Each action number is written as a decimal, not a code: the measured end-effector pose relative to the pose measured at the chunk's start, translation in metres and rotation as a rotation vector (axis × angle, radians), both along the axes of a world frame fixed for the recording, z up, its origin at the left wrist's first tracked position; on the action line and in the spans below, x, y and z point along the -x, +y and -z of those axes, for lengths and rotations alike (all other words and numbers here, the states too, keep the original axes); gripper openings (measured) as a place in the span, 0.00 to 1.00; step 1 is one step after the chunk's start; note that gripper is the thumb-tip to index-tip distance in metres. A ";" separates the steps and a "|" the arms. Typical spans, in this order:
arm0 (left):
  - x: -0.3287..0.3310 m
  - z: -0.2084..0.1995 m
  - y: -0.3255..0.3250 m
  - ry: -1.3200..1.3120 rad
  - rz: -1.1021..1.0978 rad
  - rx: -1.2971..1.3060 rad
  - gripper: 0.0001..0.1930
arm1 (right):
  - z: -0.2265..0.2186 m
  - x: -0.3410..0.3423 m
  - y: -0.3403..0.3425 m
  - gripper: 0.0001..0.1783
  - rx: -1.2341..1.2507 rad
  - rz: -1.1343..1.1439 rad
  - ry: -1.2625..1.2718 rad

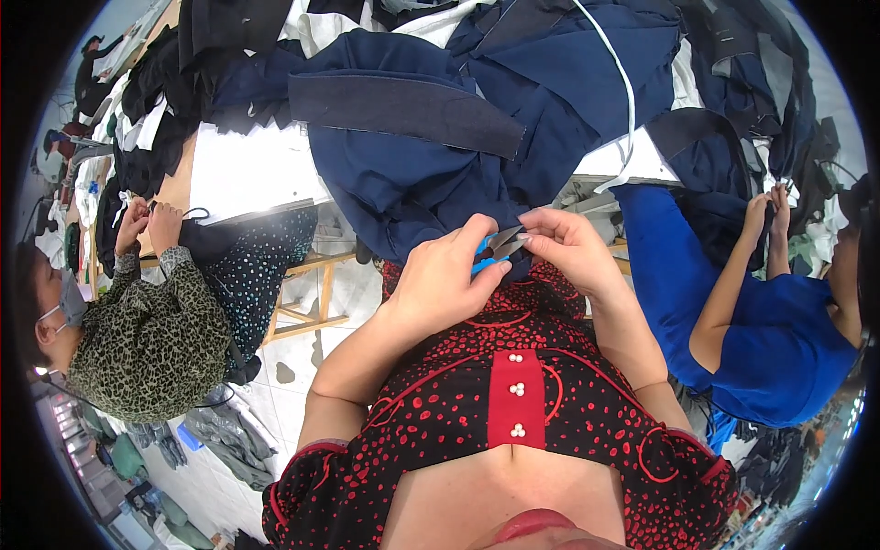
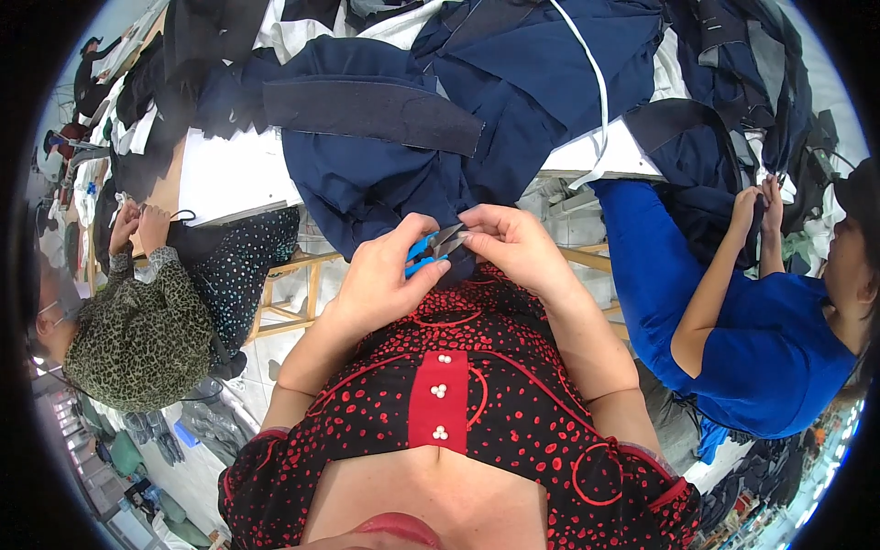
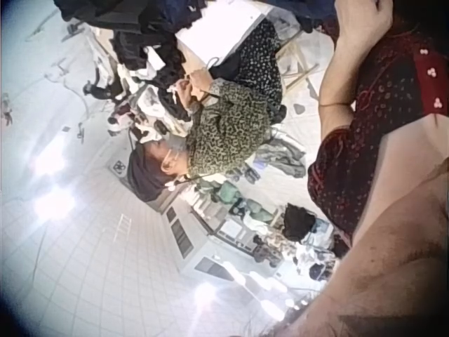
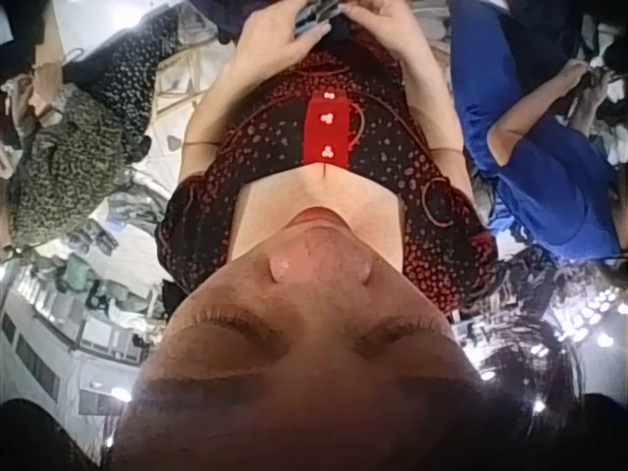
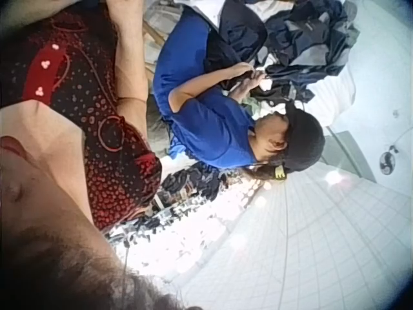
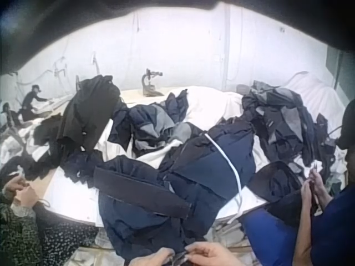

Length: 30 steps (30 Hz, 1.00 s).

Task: Trimming excess threads and small fabric pieces from garment components using hand snips.

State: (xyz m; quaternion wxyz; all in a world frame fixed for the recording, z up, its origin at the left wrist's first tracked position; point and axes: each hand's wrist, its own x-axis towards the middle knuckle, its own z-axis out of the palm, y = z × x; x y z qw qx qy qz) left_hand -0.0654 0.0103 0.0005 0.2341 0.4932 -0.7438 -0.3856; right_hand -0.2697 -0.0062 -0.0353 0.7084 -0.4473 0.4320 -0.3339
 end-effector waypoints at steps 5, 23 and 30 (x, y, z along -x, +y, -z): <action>-0.003 0.001 -0.001 0.017 0.011 -0.002 0.17 | -0.002 0.000 0.000 0.12 -0.028 0.000 -0.031; -0.019 0.026 -0.042 0.397 0.056 -0.387 0.18 | -0.007 0.000 0.005 0.10 0.017 0.027 -0.064; -0.006 0.057 -0.055 0.722 0.173 -0.830 0.14 | -0.003 0.003 0.007 0.09 0.096 0.006 0.018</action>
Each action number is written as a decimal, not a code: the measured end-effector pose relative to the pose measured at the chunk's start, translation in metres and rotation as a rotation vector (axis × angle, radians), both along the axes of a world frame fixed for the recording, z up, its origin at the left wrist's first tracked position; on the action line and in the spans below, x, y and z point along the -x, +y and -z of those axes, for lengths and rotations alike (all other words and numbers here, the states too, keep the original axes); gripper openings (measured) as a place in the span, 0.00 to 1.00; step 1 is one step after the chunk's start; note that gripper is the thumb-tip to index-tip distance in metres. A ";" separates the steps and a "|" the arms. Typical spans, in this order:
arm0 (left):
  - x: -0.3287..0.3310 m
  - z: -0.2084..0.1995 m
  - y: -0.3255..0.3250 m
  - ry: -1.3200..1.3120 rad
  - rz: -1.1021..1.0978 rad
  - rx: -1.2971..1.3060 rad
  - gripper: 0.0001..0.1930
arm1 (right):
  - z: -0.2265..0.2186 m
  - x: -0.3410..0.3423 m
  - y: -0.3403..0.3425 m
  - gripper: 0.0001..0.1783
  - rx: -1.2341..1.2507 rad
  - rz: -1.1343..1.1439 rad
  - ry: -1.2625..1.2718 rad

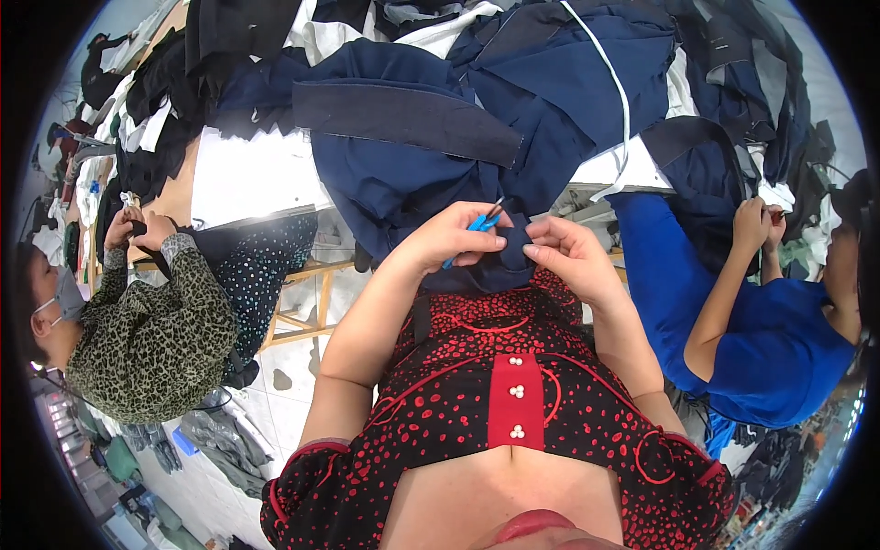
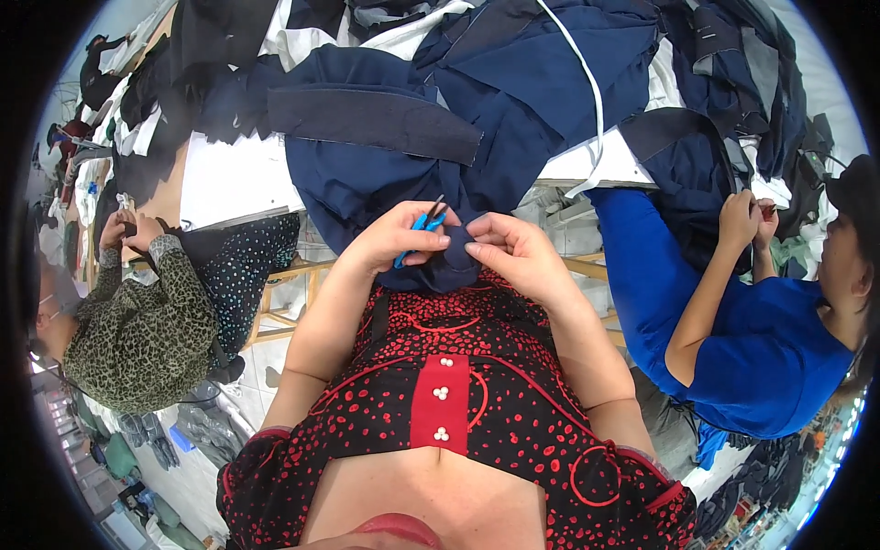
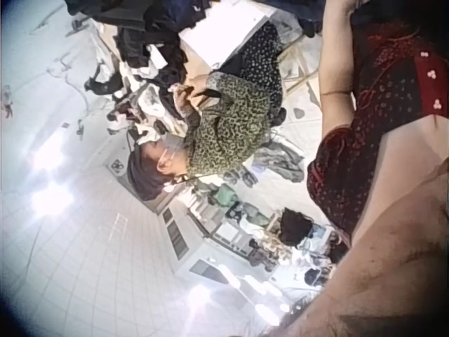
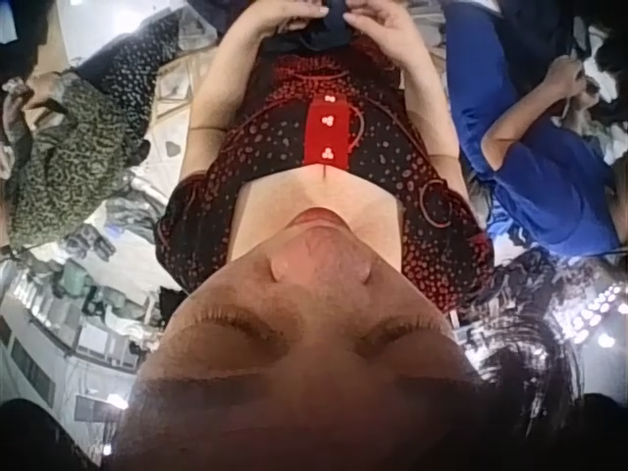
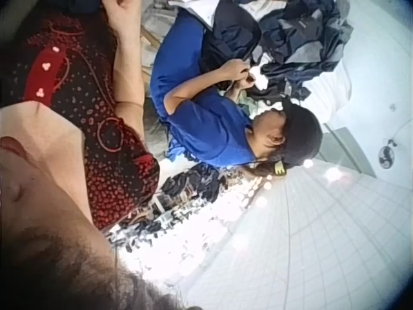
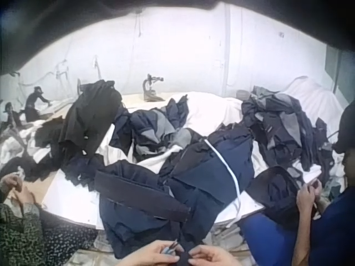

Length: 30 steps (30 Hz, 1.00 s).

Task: Trimming excess threads and small fabric pieces from garment components using hand snips.

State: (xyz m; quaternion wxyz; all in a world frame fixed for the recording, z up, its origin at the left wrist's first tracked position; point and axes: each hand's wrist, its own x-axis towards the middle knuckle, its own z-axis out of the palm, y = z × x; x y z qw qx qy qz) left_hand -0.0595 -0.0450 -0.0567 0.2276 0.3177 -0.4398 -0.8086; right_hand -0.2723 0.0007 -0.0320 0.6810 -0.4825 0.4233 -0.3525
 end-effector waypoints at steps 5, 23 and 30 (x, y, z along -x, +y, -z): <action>-0.006 0.000 0.000 -0.021 -0.159 0.137 0.09 | 0.012 0.007 -0.001 0.08 0.029 0.005 0.054; 0.008 -0.059 0.037 -0.214 -0.273 1.064 0.08 | 0.033 0.002 -0.039 0.10 0.205 0.263 -0.413; -0.010 -0.058 -0.036 -0.161 -0.030 0.349 0.28 | 0.023 0.008 -0.038 0.07 0.324 -0.120 -0.278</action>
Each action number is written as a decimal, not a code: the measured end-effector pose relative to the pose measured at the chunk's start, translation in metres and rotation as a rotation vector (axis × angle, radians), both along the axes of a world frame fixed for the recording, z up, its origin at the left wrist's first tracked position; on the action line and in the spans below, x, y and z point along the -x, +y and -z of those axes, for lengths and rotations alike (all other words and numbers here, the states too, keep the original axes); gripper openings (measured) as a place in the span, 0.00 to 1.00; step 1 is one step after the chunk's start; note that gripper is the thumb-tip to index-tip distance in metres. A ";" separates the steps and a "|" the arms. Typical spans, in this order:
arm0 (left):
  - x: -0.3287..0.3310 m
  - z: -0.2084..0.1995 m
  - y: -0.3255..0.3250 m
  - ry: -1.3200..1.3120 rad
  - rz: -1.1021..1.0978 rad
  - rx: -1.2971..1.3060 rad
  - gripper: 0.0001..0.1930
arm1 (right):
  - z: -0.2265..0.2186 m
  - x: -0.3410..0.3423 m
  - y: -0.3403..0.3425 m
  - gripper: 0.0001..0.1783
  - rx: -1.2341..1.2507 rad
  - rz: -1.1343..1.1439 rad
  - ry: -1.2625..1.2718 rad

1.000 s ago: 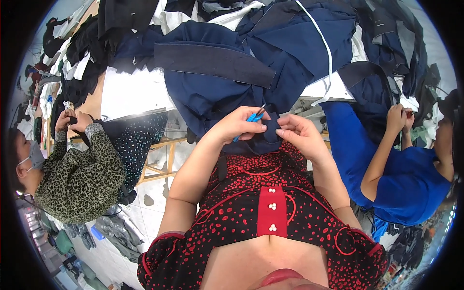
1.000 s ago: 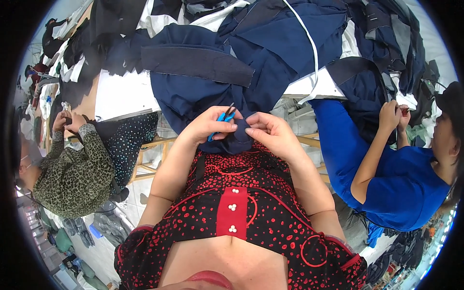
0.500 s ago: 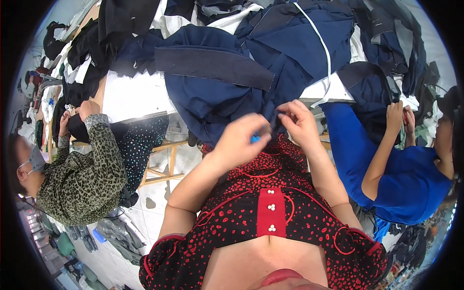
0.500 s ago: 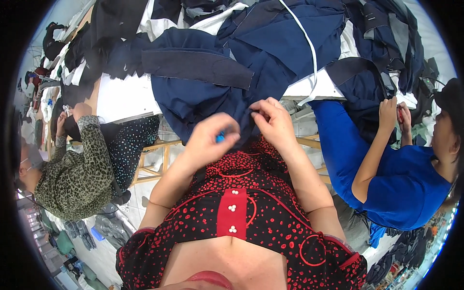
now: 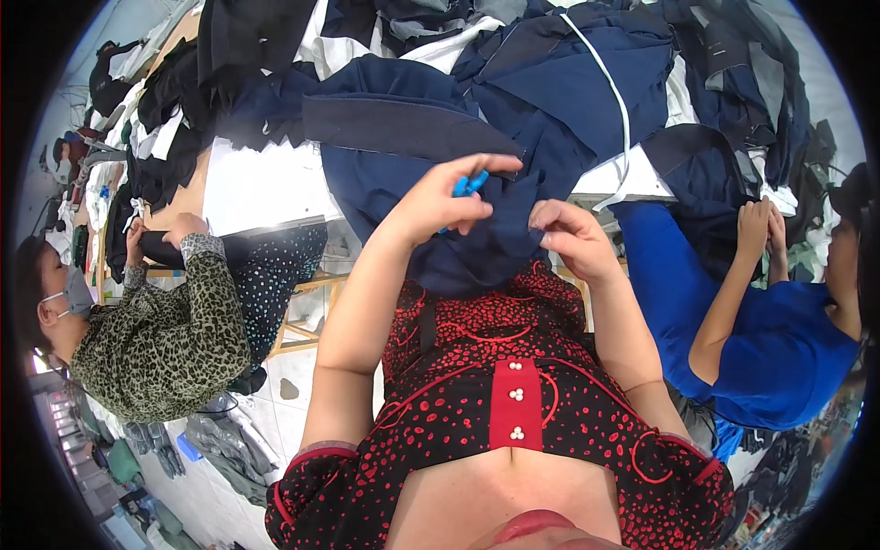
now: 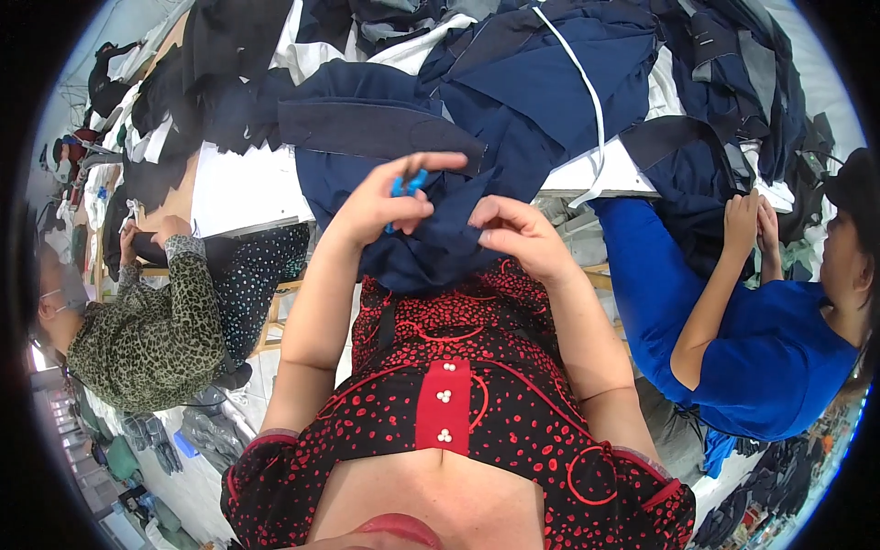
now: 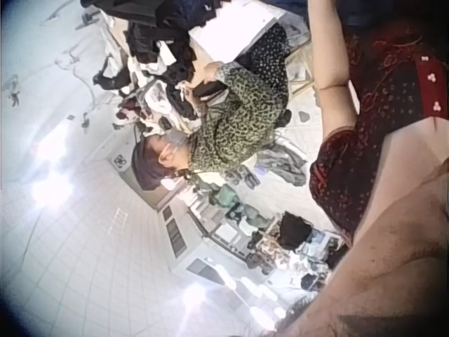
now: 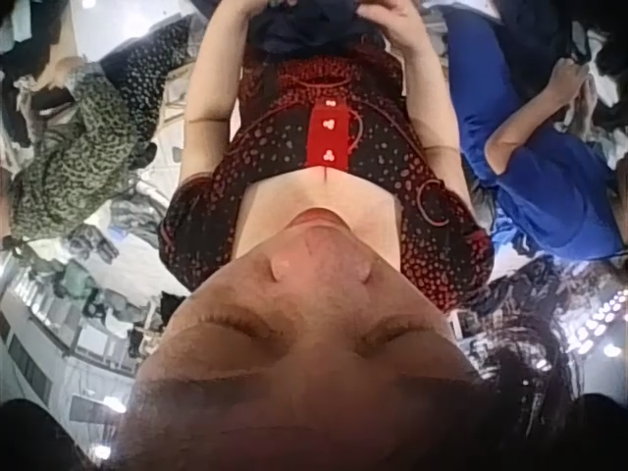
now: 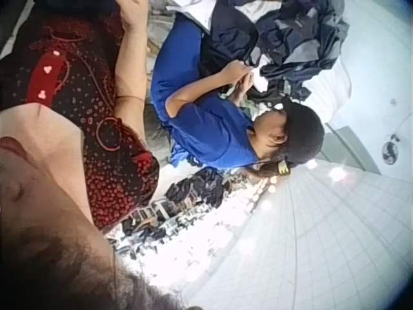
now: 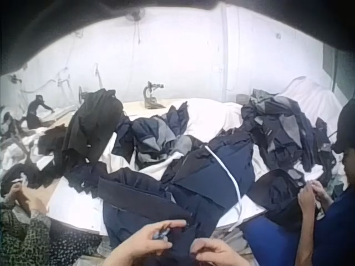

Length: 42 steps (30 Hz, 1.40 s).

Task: Trimming excess threads and small fabric pieces from garment components using hand snips.

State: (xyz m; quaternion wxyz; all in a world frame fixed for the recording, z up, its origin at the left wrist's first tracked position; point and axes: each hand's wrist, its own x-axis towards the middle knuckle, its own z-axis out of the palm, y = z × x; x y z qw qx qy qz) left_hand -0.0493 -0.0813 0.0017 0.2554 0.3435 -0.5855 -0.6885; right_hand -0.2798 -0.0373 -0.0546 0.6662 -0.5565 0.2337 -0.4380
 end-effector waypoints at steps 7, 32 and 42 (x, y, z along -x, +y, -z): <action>0.013 0.048 0.010 0.042 0.285 -0.128 0.12 | -0.041 0.026 0.015 0.07 0.033 0.116 0.064; 0.040 -0.003 0.059 -0.324 -0.508 1.006 0.13 | -0.040 -0.040 0.002 0.11 -0.365 0.321 -0.233; 0.048 0.017 0.063 -0.384 -0.500 0.909 0.15 | -0.043 -0.058 0.019 0.31 -0.440 0.343 -0.377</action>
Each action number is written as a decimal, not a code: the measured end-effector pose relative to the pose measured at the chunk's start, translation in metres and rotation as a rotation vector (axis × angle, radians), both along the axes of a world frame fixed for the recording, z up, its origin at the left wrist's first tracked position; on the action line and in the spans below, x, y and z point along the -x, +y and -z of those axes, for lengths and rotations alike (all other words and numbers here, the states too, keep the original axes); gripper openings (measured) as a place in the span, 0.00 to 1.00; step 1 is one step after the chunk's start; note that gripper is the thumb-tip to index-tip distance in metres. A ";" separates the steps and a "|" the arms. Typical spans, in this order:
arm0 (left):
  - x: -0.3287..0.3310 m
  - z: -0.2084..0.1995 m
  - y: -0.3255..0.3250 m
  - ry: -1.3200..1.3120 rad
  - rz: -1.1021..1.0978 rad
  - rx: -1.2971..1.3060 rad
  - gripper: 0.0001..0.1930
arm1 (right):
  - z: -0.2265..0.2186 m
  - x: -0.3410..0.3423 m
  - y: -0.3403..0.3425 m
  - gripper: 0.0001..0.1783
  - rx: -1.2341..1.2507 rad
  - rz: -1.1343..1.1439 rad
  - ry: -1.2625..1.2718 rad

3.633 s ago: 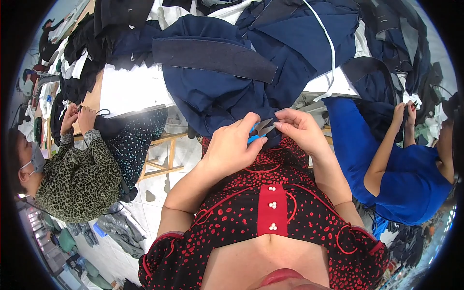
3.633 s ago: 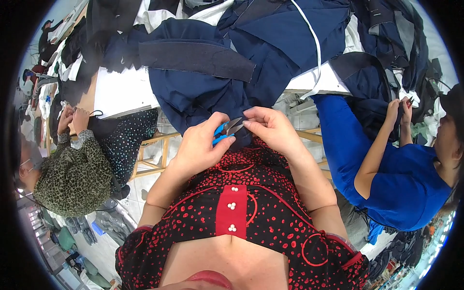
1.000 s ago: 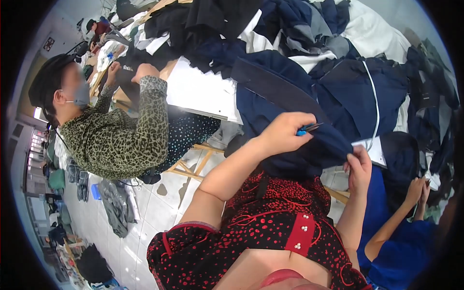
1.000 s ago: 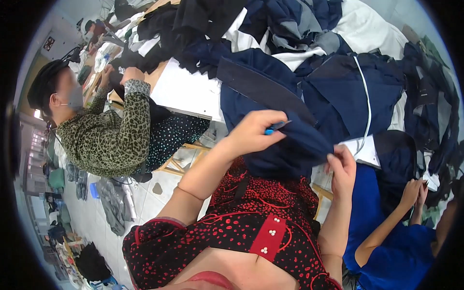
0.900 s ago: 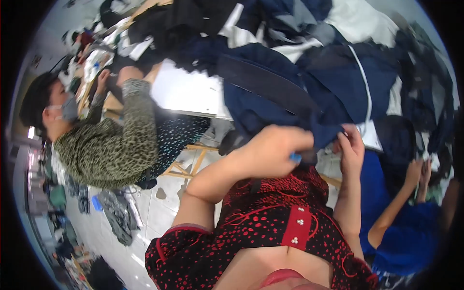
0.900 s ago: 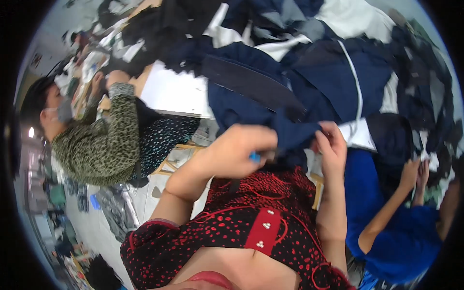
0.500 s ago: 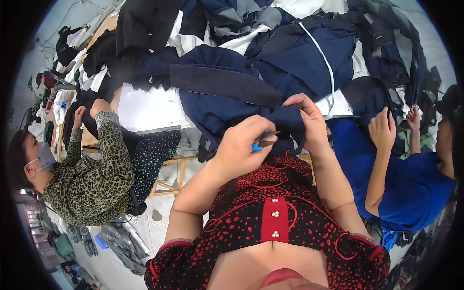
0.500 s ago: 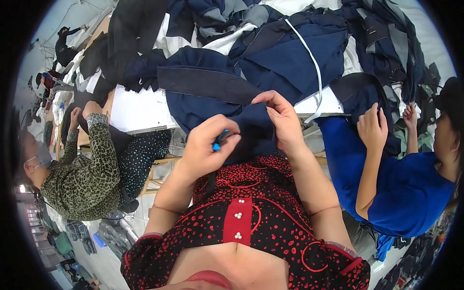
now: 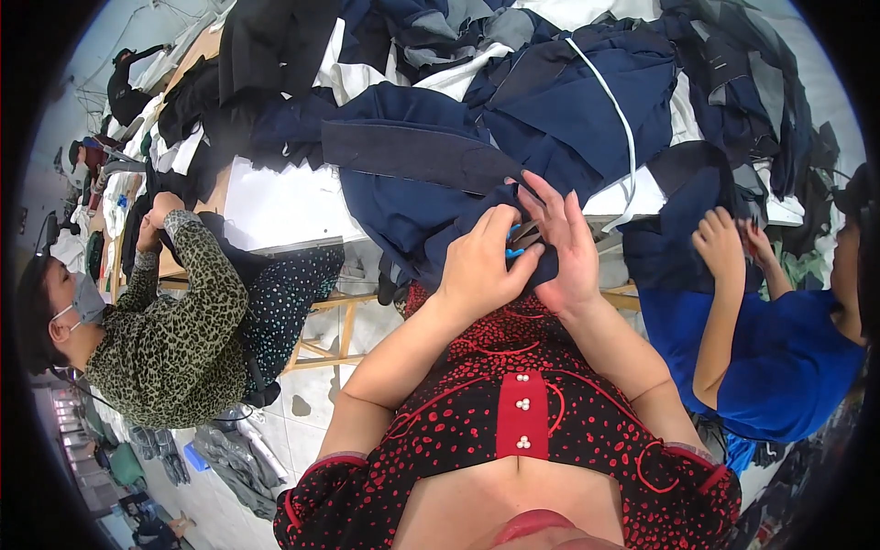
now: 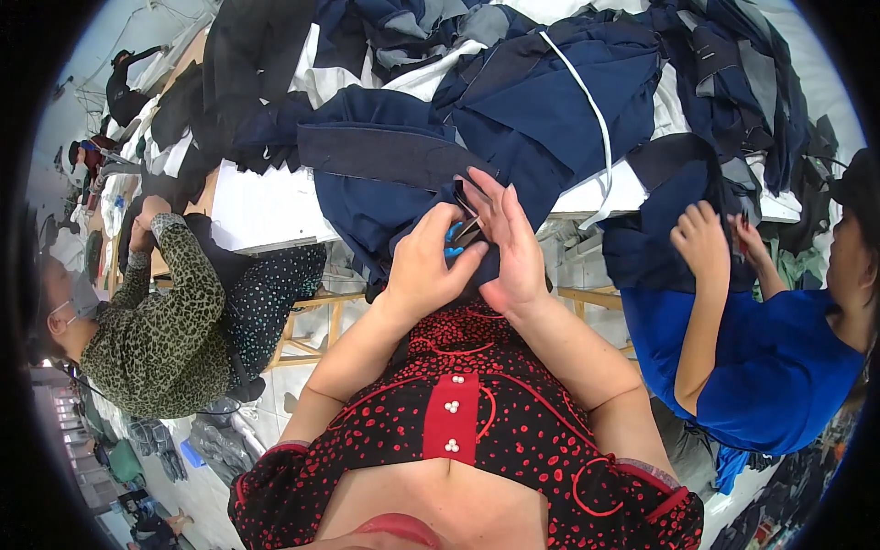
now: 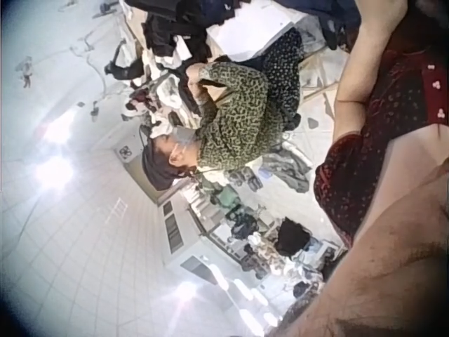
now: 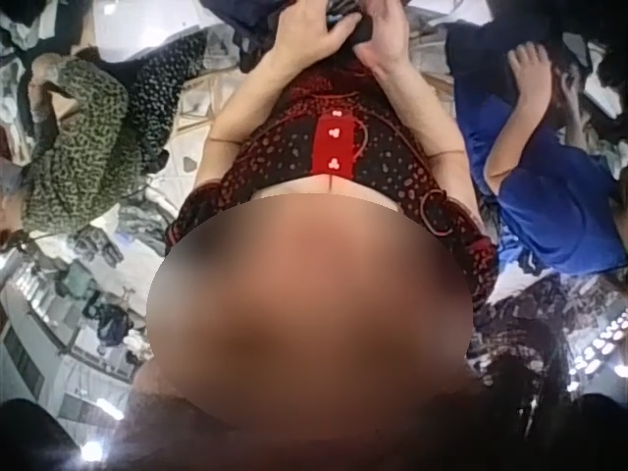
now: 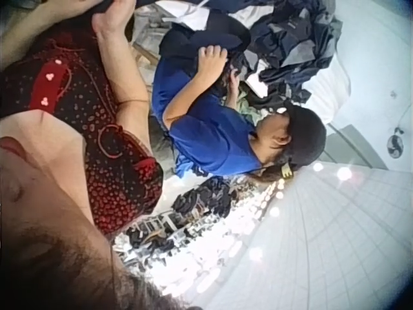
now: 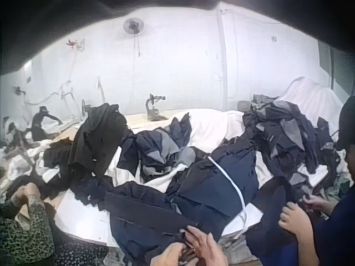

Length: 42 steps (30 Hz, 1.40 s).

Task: Trimming excess threads and small fabric pieces from garment components using hand snips.

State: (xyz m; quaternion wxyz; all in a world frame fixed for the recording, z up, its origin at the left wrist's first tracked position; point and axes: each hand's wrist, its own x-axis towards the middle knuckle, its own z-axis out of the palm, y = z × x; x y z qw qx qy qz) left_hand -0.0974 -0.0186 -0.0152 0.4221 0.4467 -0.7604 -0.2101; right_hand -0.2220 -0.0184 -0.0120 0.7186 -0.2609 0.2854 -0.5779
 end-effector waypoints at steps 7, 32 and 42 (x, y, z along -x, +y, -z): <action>-0.006 0.010 -0.005 0.143 0.111 -0.161 0.08 | 0.009 0.006 0.006 0.26 0.112 -0.009 0.051; -0.050 0.012 -0.005 1.096 0.244 -0.925 0.04 | 0.011 0.059 -0.003 0.10 0.327 -0.150 0.411; -0.035 0.012 0.001 0.841 0.341 -0.901 0.12 | 0.015 0.058 -0.012 0.08 -0.090 -0.113 0.024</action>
